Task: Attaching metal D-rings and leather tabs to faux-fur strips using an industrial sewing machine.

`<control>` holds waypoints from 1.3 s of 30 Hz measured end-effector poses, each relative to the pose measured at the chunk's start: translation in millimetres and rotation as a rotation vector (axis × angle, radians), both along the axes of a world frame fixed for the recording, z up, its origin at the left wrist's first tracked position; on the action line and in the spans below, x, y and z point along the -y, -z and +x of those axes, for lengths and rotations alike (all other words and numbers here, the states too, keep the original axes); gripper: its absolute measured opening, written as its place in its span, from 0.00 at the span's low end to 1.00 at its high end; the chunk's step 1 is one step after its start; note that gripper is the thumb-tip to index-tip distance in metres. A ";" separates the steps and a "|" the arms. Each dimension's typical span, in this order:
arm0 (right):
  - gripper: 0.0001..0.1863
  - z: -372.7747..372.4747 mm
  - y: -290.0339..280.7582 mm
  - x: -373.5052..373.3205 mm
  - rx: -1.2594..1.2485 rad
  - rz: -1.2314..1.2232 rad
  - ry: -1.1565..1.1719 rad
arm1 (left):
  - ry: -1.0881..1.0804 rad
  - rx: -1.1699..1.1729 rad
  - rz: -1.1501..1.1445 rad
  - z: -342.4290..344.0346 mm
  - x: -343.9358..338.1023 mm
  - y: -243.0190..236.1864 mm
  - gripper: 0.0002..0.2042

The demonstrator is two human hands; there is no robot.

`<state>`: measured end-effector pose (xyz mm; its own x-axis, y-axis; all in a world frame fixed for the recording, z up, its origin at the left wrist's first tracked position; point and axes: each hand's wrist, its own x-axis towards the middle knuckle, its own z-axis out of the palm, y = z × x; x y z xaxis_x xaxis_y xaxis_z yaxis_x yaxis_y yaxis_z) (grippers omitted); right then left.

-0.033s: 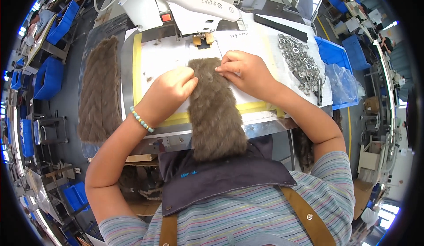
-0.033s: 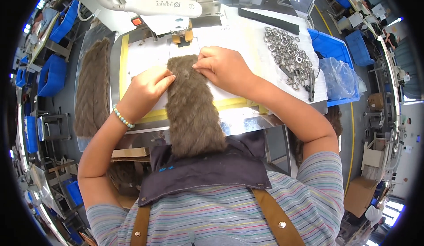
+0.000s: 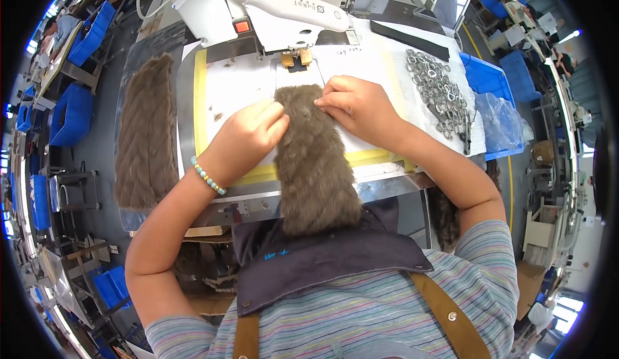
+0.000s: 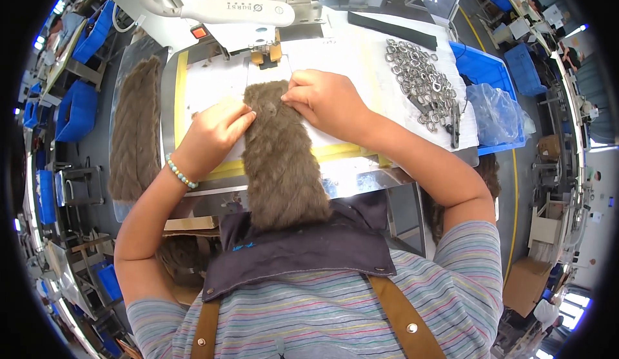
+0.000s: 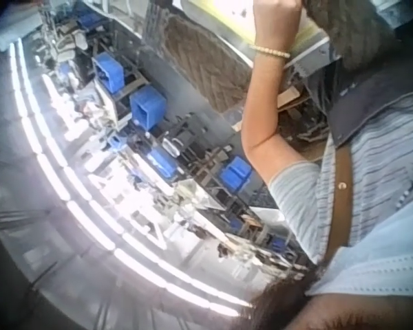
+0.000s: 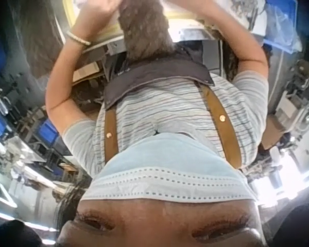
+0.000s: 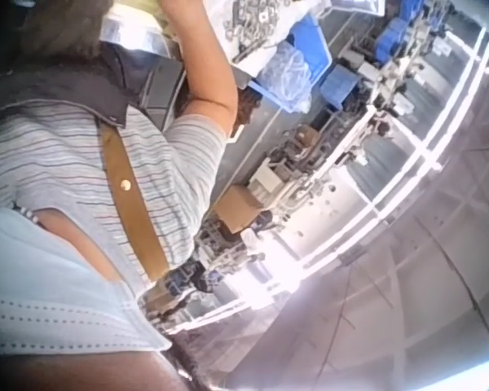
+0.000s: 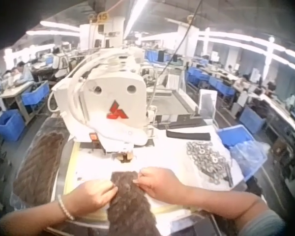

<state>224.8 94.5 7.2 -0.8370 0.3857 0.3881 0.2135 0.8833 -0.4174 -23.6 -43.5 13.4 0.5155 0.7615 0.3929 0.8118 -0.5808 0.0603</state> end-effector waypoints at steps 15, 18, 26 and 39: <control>0.05 -10.0 -0.1 -29.4 -0.092 0.305 0.034 | -0.046 -0.063 0.145 -6.3 -29.0 2.0 0.14; 0.04 -14.5 0.4 -37.2 -0.098 0.264 0.051 | -0.056 -0.055 0.152 -8.8 -39.0 0.0 0.13; 0.04 -20.2 9.4 -46.6 -0.159 0.203 0.053 | -0.109 0.017 0.188 -12.0 -49.3 11.2 0.10; 0.08 -19.8 11.7 -50.4 -0.110 0.234 0.052 | -0.207 0.211 0.100 -10.2 -56.5 15.4 0.06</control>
